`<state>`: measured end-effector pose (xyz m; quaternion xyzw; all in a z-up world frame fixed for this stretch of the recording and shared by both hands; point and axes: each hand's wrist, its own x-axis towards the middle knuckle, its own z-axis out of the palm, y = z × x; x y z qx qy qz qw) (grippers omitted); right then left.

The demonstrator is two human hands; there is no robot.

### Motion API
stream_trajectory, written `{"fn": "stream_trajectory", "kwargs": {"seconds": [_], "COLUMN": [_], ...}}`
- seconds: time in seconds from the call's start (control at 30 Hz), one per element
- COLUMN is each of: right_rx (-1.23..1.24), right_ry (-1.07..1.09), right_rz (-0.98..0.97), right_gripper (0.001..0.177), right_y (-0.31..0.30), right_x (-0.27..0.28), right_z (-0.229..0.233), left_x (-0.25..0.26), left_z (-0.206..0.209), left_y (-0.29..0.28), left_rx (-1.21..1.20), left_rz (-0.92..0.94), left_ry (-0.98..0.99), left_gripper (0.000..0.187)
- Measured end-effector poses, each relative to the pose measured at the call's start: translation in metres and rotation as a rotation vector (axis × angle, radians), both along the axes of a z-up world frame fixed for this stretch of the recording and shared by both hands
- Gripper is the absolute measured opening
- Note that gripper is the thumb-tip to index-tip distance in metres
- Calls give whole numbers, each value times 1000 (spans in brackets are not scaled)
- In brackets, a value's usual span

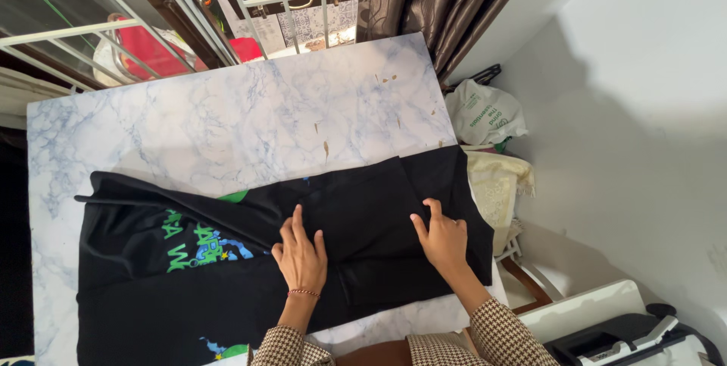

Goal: The person folds a black t-shirt on a marble-topped table by hand and places the folded garment into an open suitcase on the floor.

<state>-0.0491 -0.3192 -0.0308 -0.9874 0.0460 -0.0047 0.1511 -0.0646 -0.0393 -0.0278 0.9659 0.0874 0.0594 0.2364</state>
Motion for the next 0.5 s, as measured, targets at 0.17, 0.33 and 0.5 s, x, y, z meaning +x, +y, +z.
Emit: {"fn": "stream_trajectory", "kwargs": {"seconds": [0.17,0.33,0.5], "right_rx": [34,108,137], "right_ry": [-1,-149,-120], "right_rz": [14,-19,29], "right_gripper": [42,38,32], "right_y": [3,-4,-7], "right_x": [-14,-34,-42], "right_z": [1,-9,-13], "left_x": [-4,-2,-1], "left_z": [4,-8,-17], "left_y": [-2,6,11], "left_rx": [-30,-108,-113], "left_rz": [-108,-193,-218], "left_ry": [-5,14,-17], "left_gripper": [56,50,39]}}
